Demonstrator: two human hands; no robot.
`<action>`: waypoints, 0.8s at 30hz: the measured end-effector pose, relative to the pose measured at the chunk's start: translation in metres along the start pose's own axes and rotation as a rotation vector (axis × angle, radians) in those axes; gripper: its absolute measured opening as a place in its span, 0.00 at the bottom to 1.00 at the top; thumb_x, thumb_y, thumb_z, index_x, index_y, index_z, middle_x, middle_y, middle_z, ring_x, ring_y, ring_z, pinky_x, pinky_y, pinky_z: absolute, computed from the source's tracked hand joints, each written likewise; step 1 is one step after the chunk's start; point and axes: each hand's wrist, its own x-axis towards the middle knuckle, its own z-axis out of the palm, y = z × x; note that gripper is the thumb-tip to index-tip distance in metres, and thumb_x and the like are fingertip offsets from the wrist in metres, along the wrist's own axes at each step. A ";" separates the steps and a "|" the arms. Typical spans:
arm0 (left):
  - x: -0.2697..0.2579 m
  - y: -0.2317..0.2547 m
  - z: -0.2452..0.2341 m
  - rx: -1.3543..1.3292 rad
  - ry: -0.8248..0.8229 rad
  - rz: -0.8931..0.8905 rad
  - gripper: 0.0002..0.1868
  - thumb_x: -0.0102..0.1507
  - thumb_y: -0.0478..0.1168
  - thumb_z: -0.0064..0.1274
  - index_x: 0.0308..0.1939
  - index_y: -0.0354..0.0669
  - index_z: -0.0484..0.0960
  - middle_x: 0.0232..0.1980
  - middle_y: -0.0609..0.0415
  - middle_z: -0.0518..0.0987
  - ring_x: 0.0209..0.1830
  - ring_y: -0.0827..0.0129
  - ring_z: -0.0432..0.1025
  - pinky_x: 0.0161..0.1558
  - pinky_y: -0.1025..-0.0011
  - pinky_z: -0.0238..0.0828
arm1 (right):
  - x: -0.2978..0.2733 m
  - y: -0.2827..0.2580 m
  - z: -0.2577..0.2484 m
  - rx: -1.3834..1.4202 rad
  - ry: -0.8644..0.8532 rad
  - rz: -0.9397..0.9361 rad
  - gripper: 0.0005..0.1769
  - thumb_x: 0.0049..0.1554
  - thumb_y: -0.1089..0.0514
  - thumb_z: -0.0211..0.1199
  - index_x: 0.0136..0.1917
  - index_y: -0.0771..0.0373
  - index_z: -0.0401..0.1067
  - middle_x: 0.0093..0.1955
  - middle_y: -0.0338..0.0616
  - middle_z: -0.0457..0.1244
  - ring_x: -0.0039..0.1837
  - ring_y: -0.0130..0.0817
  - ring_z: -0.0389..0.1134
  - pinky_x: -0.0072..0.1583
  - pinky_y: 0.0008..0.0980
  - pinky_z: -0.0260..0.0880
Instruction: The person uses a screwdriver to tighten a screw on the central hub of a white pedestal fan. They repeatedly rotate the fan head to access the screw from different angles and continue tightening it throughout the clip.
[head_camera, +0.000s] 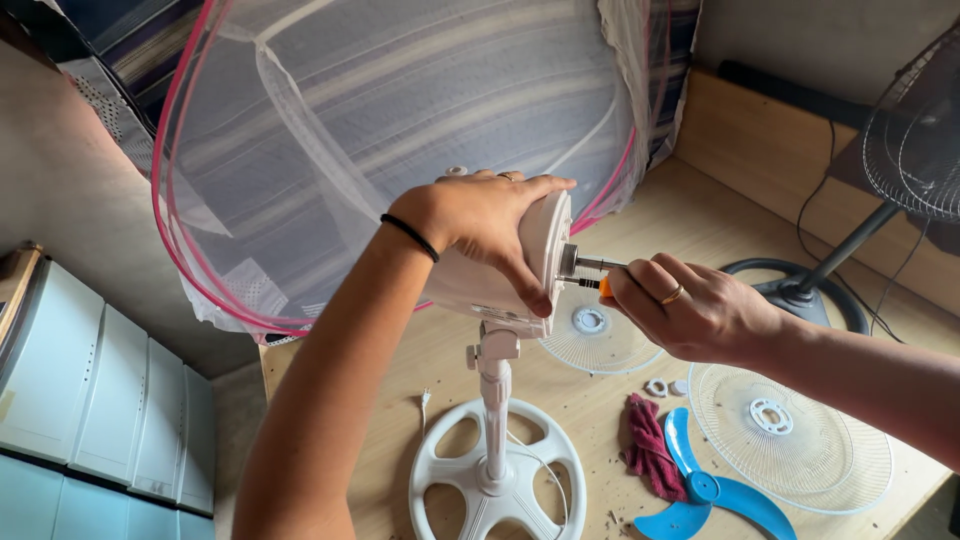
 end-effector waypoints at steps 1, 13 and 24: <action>0.001 -0.001 0.000 0.005 -0.002 -0.006 0.81 0.22 0.68 0.75 0.79 0.73 0.52 0.72 0.54 0.69 0.71 0.56 0.65 0.64 0.50 0.70 | 0.000 0.001 0.001 0.009 -0.005 0.007 0.15 0.56 0.57 0.68 0.50 0.72 0.75 0.41 0.45 0.60 0.39 0.33 0.67 0.41 0.32 0.73; 0.005 0.004 0.002 0.039 0.050 -0.005 0.76 0.22 0.69 0.73 0.75 0.69 0.61 0.67 0.54 0.76 0.64 0.56 0.72 0.62 0.54 0.72 | 0.013 -0.018 -0.008 -0.013 -0.119 0.220 0.11 0.58 0.54 0.67 0.44 0.65 0.74 0.33 0.41 0.63 0.31 0.32 0.67 0.30 0.32 0.67; 0.000 0.007 0.000 0.050 0.077 -0.011 0.75 0.21 0.66 0.76 0.73 0.68 0.63 0.62 0.53 0.78 0.59 0.57 0.75 0.59 0.55 0.74 | 0.037 -0.027 -0.023 0.668 -0.461 1.039 0.13 0.60 0.49 0.61 0.44 0.61 0.76 0.24 0.49 0.64 0.25 0.39 0.66 0.33 0.41 0.66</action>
